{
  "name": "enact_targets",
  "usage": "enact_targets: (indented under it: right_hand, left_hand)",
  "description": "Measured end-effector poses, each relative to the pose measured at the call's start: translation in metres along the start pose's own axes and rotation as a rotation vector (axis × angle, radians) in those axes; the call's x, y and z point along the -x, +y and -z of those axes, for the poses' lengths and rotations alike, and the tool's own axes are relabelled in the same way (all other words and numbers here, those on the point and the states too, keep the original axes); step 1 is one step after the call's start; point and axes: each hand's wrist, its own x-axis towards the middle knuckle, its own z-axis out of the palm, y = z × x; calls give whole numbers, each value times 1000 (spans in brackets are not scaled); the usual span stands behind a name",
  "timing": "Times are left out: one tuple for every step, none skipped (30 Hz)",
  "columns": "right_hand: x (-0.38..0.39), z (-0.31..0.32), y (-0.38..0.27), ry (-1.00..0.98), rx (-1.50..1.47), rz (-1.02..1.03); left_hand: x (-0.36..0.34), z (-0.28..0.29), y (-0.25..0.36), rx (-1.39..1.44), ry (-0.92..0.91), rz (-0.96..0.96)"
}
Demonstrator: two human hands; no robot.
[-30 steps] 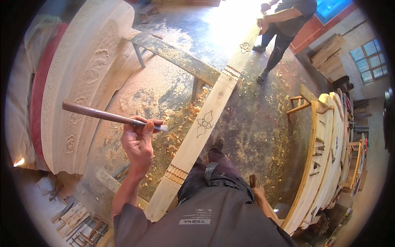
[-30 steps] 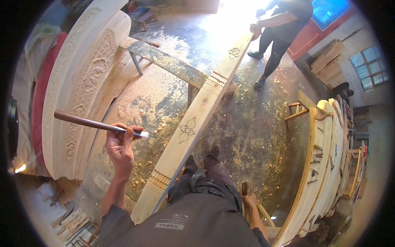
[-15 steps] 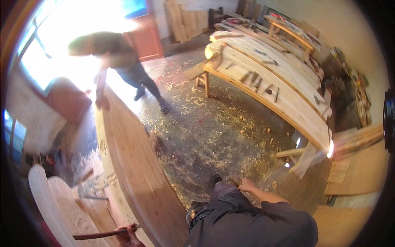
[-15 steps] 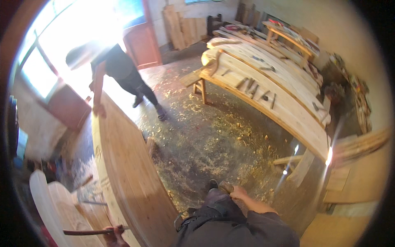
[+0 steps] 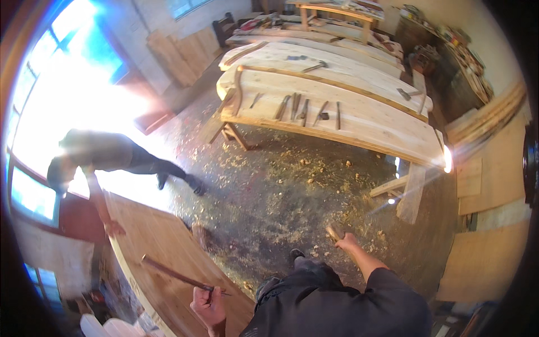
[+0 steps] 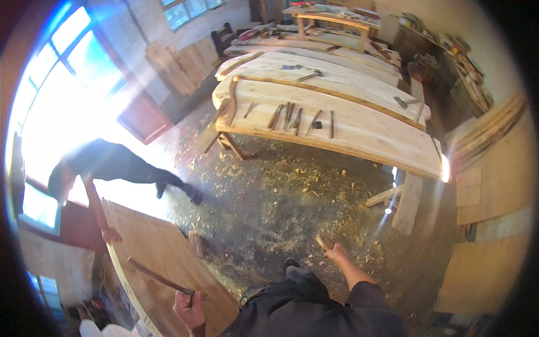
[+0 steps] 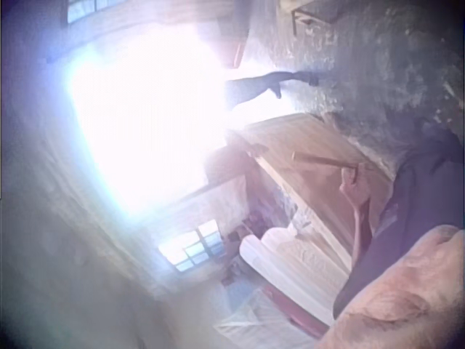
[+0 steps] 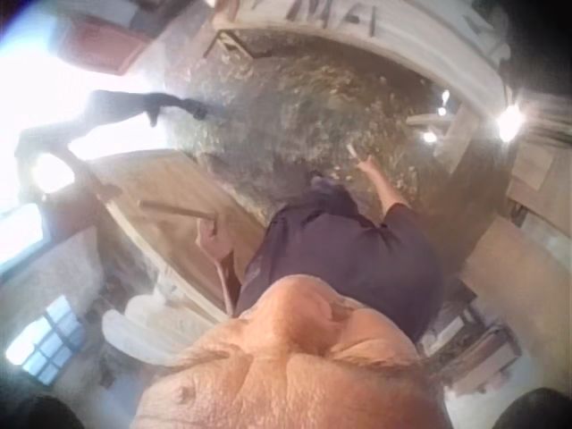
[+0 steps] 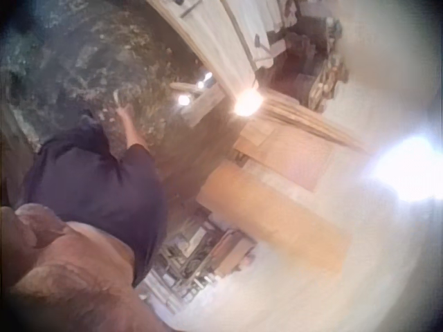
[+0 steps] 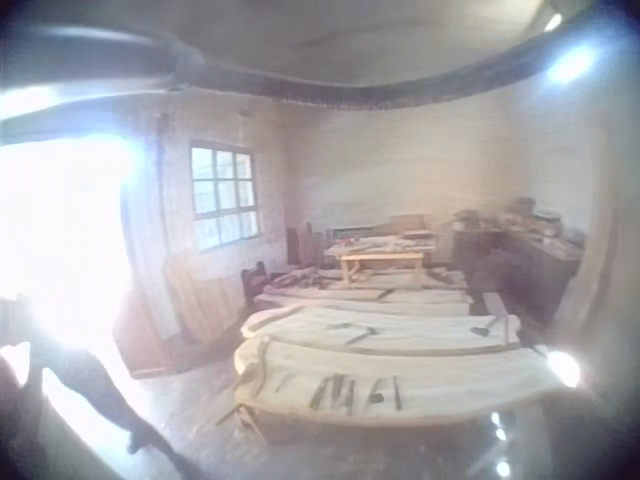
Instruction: The person carves decorative floral patterns into a wooden board using a chisel and a mallet. The person then carries the large board with assistance from another person.
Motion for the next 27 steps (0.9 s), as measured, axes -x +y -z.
enact_targets:
  right_hand:
    - [-2,7,12,8,-26,-73]
    - [1,10,29,5,-39,-152]
    - [4,10,46,0,-51,-229]
    - [14,-2,69,136,-49,-245]
    - [13,-15,92,285,-49,-253]
    - [24,-17,97,204,-56,-229]
    - [39,-16,104,122,-54,-205]
    - [50,-22,113,50,-203,-242]
    - [60,-29,120,-20,-344,-287]
    - [66,-34,122,-71,-418,-330]
    - [65,-41,125,-92,-447,-365]
    - [65,-50,126,-103,-452,-394]
    - [66,-55,123,-86,-428,-420]
    - [67,-60,118,-62,-410,-434]
    - [68,-63,113,-35,-384,-449]
    - [70,-66,106,-15,-365,-459]
    - [70,-66,100,11,-351,-463]
    - [70,-67,93,35,-341,-466]
    - [69,-65,87,63,-326,-472]
    - [70,-63,81,92,-316,-478]
    - [67,-58,75,120,-307,-478]
    - [63,-53,66,148,-305,-478]
    - [61,-50,58,152,-300,-480]
    - [54,-44,50,167,-302,-477]
    - [43,-40,41,176,-304,-471]
    - [33,-35,32,183,-308,-468]
    - [24,-28,24,190,-312,-466]
  left_hand:
    - [-14,-17,7,-5,-37,3]
    - [-28,-30,13,-27,-106,5]
    - [-44,-44,16,-49,-175,7]
    - [-56,-56,15,-67,-237,11]
    - [-67,-72,9,-1,-276,15]
    - [-78,-85,10,-39,-324,-8]
    - [-89,-96,11,-75,-368,-22]
    - [-101,-108,10,-108,-423,-39]
    - [-115,-119,2,-152,-460,-75]
    - [-129,-131,-10,-179,-485,-96]
    - [-145,-147,-19,-203,-522,-125]
    - [-158,-159,-25,-226,-558,-155]
    - [-175,-172,-9,-273,-601,-167]
    - [-191,-185,-6,-267,-646,-155]
    - [-208,-200,-8,-260,-692,-143]
    - [-224,-212,-12,-259,-736,-134]
    - [-240,-225,-18,-246,-751,-88]
    - [-257,-235,-23,-243,-773,-64]
    - [-272,-250,-26,-232,-796,-44]
    - [-287,-265,-28,-221,-818,-23]
    - [-303,-279,-29,-292,-845,-76]
    - [-319,-297,-33,-294,-872,-103]
    - [-332,-311,-41,-304,-899,-120]
    - [-343,-325,-48,-313,-924,-135]
    - [-354,-341,-52,-333,-936,-130]
    - [-365,-356,-54,-363,-936,-145]
    - [-374,-370,-56,-393,-935,-159]
